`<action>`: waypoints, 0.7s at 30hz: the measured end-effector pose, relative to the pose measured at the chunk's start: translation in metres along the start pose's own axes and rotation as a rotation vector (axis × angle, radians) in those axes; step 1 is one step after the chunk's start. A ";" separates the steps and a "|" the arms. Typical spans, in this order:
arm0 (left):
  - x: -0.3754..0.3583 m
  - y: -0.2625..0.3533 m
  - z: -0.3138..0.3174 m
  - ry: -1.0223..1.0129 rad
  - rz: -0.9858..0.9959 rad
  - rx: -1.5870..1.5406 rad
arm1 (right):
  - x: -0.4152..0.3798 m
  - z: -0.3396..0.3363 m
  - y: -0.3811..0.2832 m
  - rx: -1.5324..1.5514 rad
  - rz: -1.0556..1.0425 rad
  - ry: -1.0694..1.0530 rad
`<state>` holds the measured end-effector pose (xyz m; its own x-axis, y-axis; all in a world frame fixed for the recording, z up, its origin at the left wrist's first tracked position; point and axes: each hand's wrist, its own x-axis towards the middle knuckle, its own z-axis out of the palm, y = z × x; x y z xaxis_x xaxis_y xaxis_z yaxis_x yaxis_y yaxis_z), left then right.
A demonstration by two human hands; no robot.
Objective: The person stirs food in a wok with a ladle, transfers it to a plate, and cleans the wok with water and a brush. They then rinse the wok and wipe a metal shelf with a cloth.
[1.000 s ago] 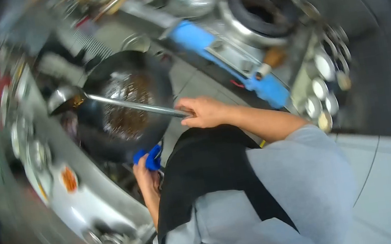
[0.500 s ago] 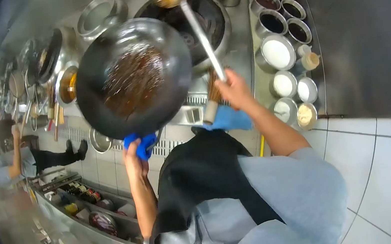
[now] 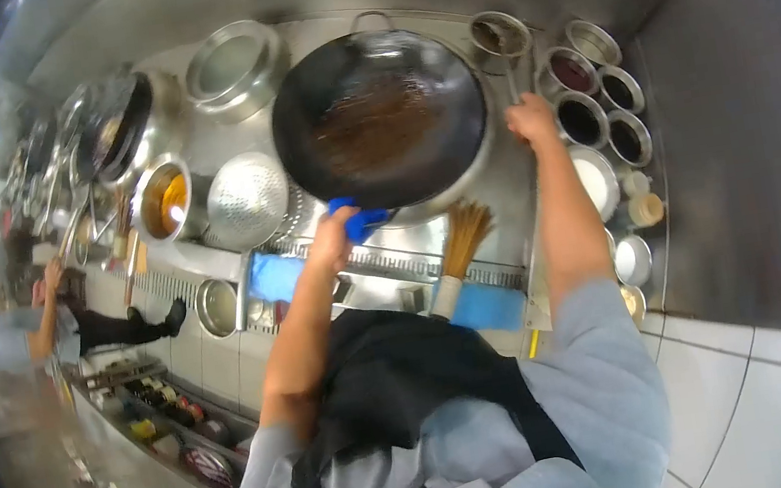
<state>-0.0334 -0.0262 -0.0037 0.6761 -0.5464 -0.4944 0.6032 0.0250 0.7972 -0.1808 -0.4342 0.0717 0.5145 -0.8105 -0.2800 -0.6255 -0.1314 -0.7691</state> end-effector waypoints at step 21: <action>-0.013 0.035 -0.215 -0.119 0.252 0.430 | -0.114 0.343 -0.274 0.766 -0.126 -0.454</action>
<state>0.0698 0.1615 -0.0440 0.7104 -0.6596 -0.2455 0.1822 -0.1646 0.9694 0.1328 -0.1105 0.1171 0.8367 -0.4910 -0.2426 -0.0695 0.3442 -0.9363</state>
